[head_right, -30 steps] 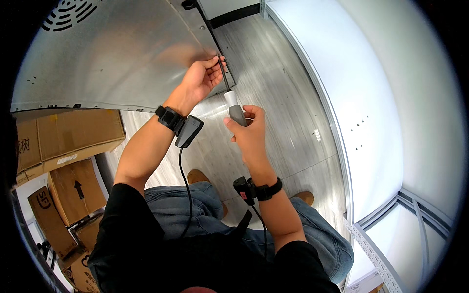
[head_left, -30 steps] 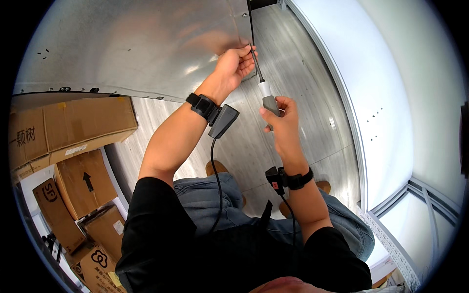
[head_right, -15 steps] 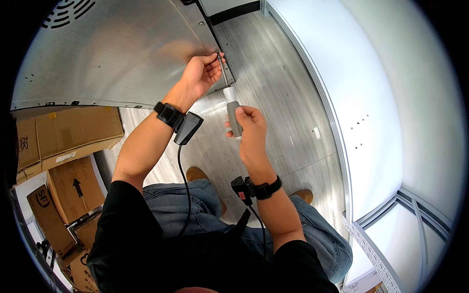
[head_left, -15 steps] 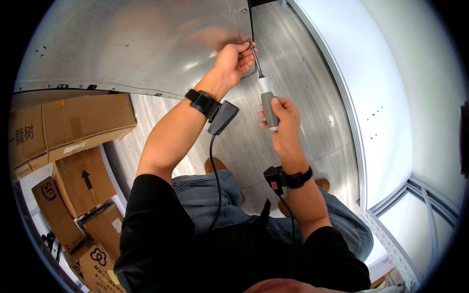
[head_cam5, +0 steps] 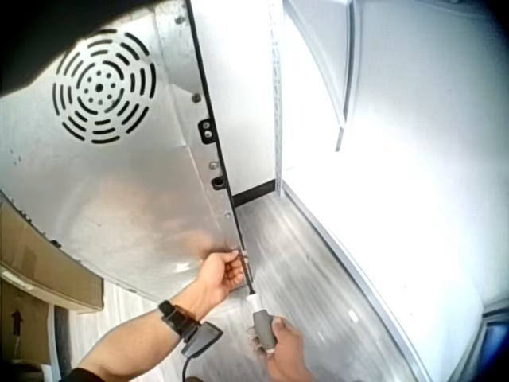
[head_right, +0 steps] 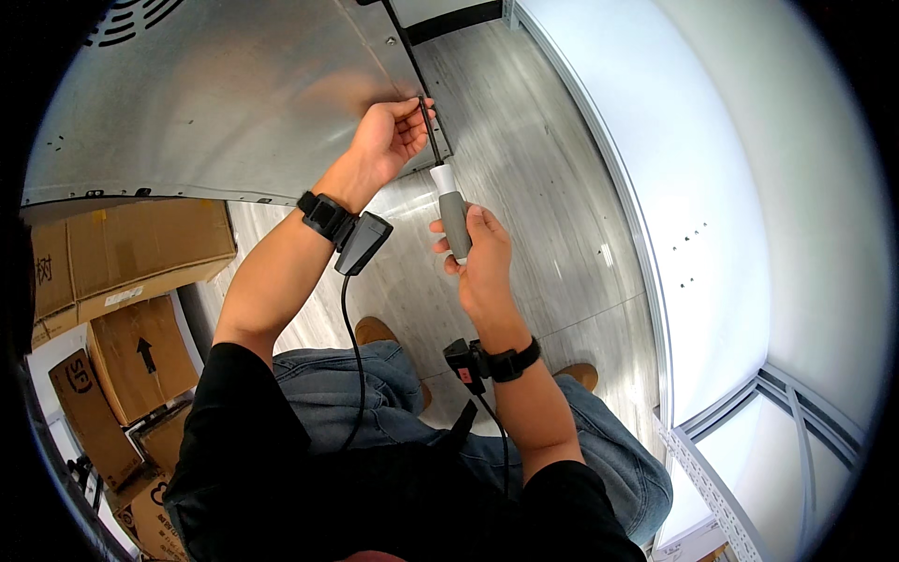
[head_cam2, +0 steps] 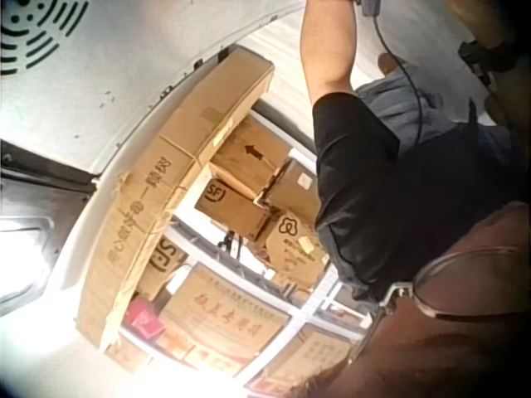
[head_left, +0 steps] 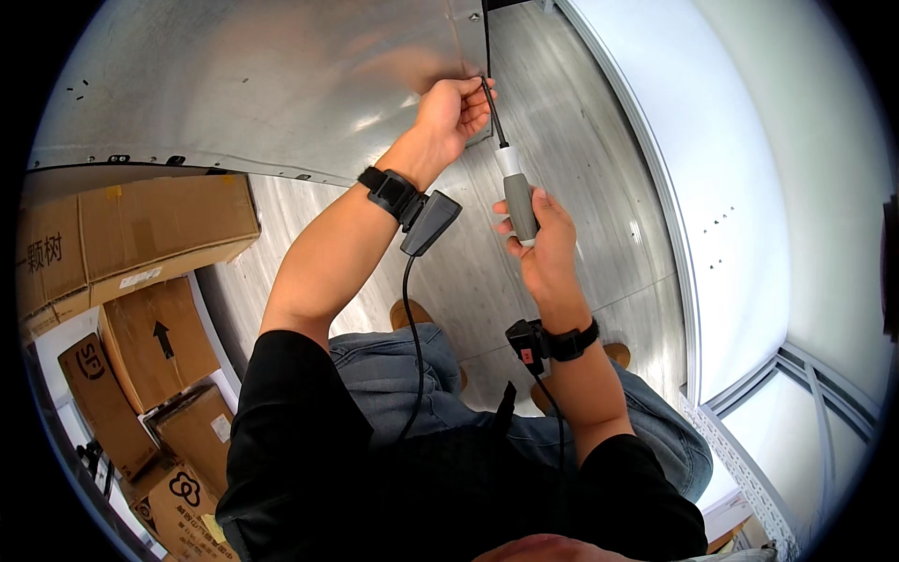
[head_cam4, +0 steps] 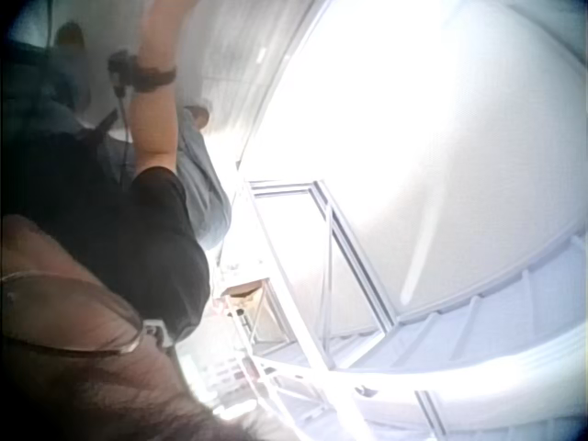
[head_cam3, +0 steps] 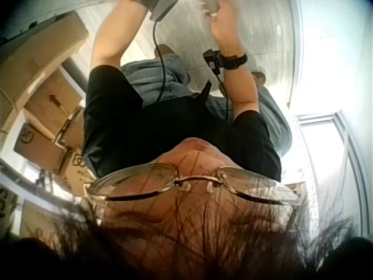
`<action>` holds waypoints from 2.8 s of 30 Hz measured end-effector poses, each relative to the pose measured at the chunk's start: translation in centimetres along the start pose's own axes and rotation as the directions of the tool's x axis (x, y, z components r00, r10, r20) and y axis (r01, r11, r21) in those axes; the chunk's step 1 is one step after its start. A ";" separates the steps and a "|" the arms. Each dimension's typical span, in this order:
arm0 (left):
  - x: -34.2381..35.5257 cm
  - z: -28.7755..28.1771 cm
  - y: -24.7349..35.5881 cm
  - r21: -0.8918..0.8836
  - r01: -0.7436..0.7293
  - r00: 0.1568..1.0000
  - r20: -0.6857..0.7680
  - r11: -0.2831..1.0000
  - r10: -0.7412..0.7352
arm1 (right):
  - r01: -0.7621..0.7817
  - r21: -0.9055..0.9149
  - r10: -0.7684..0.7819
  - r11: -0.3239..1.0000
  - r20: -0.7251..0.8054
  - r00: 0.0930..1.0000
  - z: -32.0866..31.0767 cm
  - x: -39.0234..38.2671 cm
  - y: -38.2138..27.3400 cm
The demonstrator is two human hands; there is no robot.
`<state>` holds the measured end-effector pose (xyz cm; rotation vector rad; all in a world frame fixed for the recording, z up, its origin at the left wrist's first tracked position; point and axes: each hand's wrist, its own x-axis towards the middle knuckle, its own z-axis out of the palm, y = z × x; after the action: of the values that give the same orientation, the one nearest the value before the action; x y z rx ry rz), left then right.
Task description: The person uses a screwdriver to fasten screws into a metal panel on a wall-mounted unit, then wipes the unit with a blue cloth. The person handles the screwdriver and cloth while working on the unit in a storage area.
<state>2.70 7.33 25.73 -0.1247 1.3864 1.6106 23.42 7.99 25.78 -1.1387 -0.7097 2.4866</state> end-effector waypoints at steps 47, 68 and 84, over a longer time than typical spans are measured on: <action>-1.5 3.1 -2.1 0.162 -0.110 0.994 0.009 0.981 0.110 | 0.110 -0.295 -0.121 0.949 -0.019 0.992 -3.0 -0.5 -3.2; 6.2 21.2 -23.4 0.596 -0.735 0.595 0.795 0.323 -0.114 | 0.455 -0.102 -0.375 0.885 -0.735 0.565 -19.9 -4.6 -0.2; 7.0 28.0 -30.0 0.618 -0.777 0.627 0.778 -0.118 -0.052 | 0.524 -0.036 -0.318 0.851 -0.830 0.459 -25.2 -7.0 -0.8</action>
<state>33.59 30.28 10.00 1.8032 1.7481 0.4451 47.28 13.02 16.38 -1.5775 -0.3346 1.3089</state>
